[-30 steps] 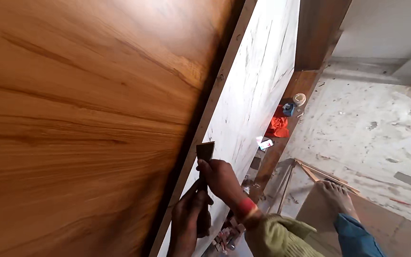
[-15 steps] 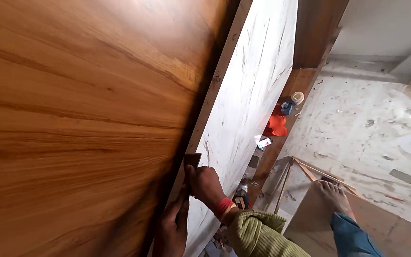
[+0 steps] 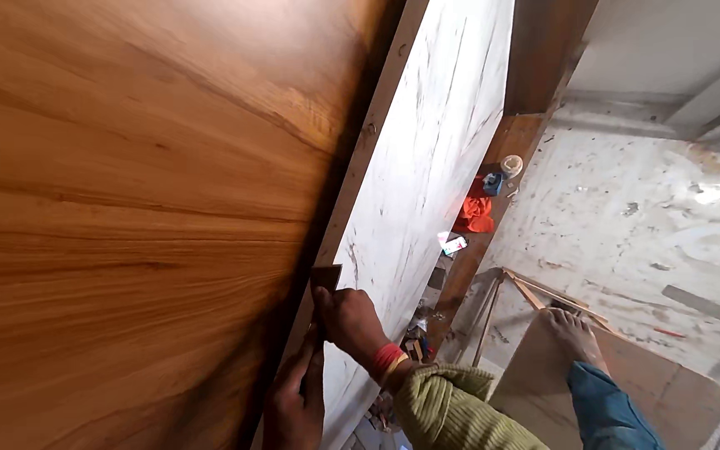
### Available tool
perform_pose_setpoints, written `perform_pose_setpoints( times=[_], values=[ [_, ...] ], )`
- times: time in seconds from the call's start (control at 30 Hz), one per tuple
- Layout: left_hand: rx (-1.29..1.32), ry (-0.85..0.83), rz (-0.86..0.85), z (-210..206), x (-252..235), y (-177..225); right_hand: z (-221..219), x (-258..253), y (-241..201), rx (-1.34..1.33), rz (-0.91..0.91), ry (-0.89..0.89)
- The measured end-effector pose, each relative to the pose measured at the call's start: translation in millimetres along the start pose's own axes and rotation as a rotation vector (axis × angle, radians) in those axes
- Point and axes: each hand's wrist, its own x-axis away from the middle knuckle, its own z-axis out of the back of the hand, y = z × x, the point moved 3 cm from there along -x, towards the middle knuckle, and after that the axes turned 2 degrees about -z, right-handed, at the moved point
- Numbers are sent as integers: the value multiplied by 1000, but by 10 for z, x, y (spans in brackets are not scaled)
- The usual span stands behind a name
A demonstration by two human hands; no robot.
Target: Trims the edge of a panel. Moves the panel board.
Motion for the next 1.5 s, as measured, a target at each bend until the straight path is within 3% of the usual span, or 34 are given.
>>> perform_pose_setpoints(
  times=[0.2, 0.37, 0.5, 0.7, 0.8, 0.93, 1.07, 1.2, 1.27, 1.5],
  values=[
    [-15, -5, -15, -66, -361, 267, 303, -9, -133, -61, 71, 160],
    [9, 1, -63, -115, -442, 320, 411, -52, -154, -27, 90, 149],
    [-2, -16, -67, -222, -861, 626, 782, -157, -270, -40, 187, 317],
    [44, -34, -66, -137, -675, 433, 659, -179, -337, -11, 12, 94],
    [0, -56, -49, -220, -1129, 831, 1083, -232, -478, -77, 91, 181],
    [-27, -57, -154, -395, -1709, 1234, 1725, -537, -724, -84, 92, 293],
    [20, -64, -110, -288, -1589, 1139, 1572, -267, -729, -159, 72, 256],
    [-4, -75, -63, -283, -1623, 1185, 1576, -438, -721, -111, 96, 209],
    [-15, -68, -96, -367, -1863, 1330, 1776, -554, -775, -125, 145, 278],
    [-12, -107, -130, -668, -2719, 2005, 2857, -899, -1271, -81, 47, 384]
  ],
)
